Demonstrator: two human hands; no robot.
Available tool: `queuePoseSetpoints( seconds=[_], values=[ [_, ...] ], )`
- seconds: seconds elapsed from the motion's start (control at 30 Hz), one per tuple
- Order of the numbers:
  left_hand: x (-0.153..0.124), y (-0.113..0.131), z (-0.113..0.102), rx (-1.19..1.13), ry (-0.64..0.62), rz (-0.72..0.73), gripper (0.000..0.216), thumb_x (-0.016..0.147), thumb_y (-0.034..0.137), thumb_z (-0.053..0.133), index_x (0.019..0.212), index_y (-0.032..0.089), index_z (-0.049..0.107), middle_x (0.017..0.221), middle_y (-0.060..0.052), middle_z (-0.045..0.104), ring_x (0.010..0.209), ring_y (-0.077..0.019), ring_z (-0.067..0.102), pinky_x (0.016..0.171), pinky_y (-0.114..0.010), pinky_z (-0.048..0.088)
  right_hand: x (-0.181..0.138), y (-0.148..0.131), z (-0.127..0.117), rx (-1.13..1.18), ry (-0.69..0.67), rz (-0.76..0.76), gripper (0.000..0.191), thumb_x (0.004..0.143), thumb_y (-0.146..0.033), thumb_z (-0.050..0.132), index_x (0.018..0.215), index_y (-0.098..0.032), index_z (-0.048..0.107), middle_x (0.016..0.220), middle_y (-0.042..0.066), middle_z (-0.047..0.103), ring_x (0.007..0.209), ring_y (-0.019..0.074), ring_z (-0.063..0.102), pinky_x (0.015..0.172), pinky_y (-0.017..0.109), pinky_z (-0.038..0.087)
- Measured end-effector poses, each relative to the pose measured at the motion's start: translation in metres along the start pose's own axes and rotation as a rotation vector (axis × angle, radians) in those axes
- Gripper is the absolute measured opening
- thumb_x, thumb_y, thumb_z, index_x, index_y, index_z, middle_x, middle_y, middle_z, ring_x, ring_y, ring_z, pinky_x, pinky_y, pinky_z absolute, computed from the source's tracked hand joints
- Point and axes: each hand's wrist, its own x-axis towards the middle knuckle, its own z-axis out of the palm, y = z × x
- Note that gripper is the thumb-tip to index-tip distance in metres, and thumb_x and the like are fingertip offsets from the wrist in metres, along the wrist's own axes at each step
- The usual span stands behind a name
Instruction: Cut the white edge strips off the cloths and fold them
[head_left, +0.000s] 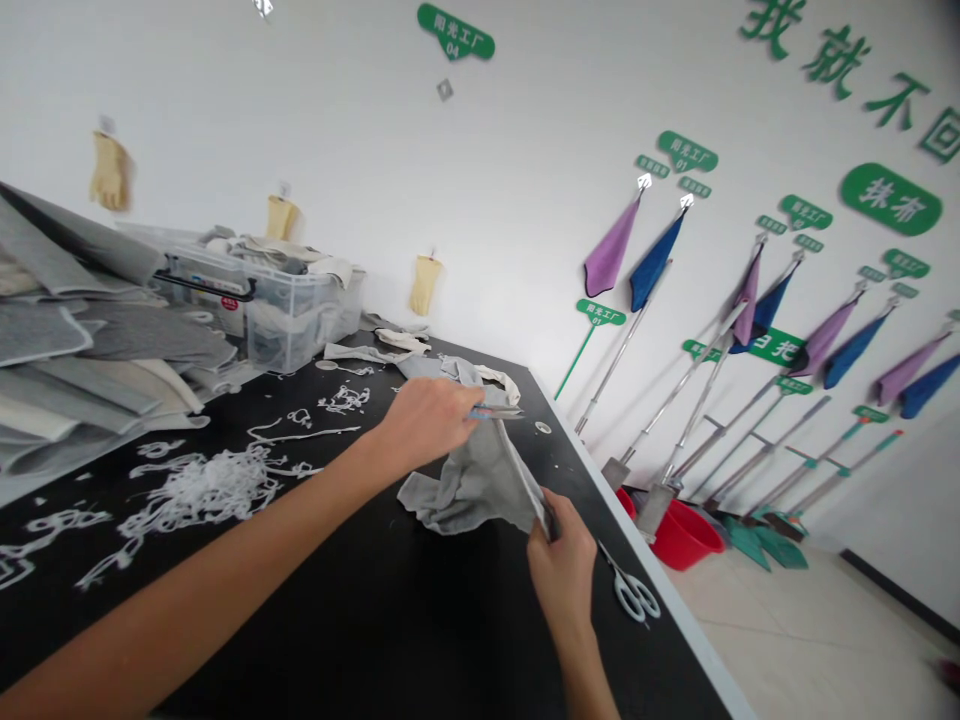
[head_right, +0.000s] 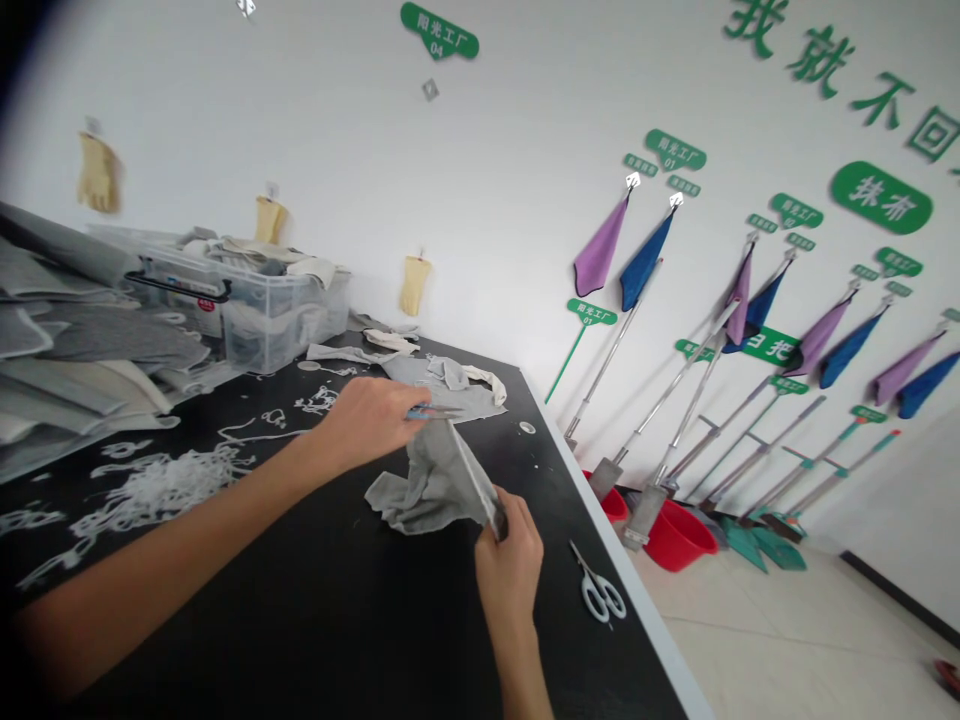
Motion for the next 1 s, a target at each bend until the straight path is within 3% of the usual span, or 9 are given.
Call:
queuePoseSetpoints(
  seconds=[0.17,0.3,0.5,0.6,0.67,0.83,1.0],
  values=[
    [0.010,-0.037,-0.001,-0.020,-0.047,-0.002,0.027,0.089,0.029,0.051,0.103,0.025,0.073,0.088,-0.007,0.075,0.085,-0.0253,0.068,0.070,-0.030,0.044,0.022,0.022,-0.056,0.000,-0.041,0.019,0.034,0.078,-0.018,0.055,0.105,-0.030,0.072,0.103,0.002,0.074,0.100,0.0307,0.066,0.088,0.042,0.051],
    [0.021,-0.050,0.002,-0.050,0.000,-0.117,0.033,0.091,0.040,0.048,0.103,0.024,0.074,0.084,-0.007,0.075,0.082,-0.0252,0.068,0.071,-0.030,0.043,0.064,0.022,-0.091,0.012,0.024,0.082,0.025,0.079,-0.028,0.060,0.098,-0.022,0.076,0.078,0.002,0.073,0.073,0.0255,0.066,0.068,0.035,0.051],
    [0.045,-0.052,-0.020,-0.145,0.175,-0.199,0.043,0.092,0.045,0.045,0.095,0.015,0.075,0.073,-0.004,0.069,0.067,-0.0148,0.059,0.069,-0.025,0.041,0.130,0.002,-0.111,0.337,0.062,0.142,0.023,0.076,-0.039,0.067,0.080,-0.018,0.074,0.059,-0.003,0.061,0.054,0.0127,0.053,0.053,0.023,0.044],
    [0.056,-0.054,-0.043,-0.178,0.267,-0.233,0.058,0.090,0.054,0.040,0.087,0.004,0.070,0.066,0.002,0.058,0.070,-0.0088,0.055,0.072,-0.023,0.039,0.153,-0.018,-0.118,0.477,0.091,0.152,0.019,0.071,-0.036,0.073,0.077,-0.018,0.072,0.062,-0.003,0.063,0.056,0.0117,0.054,0.055,0.023,0.046],
    [0.061,-0.058,-0.057,-0.228,0.310,-0.264,0.068,0.088,0.058,0.034,0.092,-0.003,0.065,0.068,0.005,0.051,0.075,-0.0077,0.056,0.074,-0.024,0.036,0.162,-0.033,-0.124,0.536,0.124,0.104,0.017,0.070,-0.033,0.075,0.078,-0.019,0.072,0.068,-0.002,0.065,0.061,0.0126,0.057,0.059,0.025,0.047],
    [0.074,-0.070,-0.082,-0.307,0.446,-0.276,0.079,0.086,0.046,0.005,0.106,-0.014,0.052,0.082,-0.002,0.048,0.091,-0.0215,0.059,0.065,-0.031,0.030,0.166,-0.073,-0.144,0.567,0.198,-0.045,0.006,0.076,-0.024,0.071,0.075,-0.018,0.071,0.067,-0.001,0.062,0.065,0.0131,0.058,0.062,0.027,0.046],
    [0.089,-0.071,-0.093,-0.420,0.507,-0.248,0.074,0.087,0.050,0.020,0.114,-0.014,0.046,0.088,-0.009,0.051,0.090,-0.0309,0.060,0.059,-0.034,0.035,0.171,-0.092,-0.155,0.590,0.207,-0.112,0.006,0.077,-0.017,0.070,0.071,-0.015,0.070,0.061,-0.002,0.057,0.058,0.0089,0.051,0.061,0.026,0.043]
  ],
)
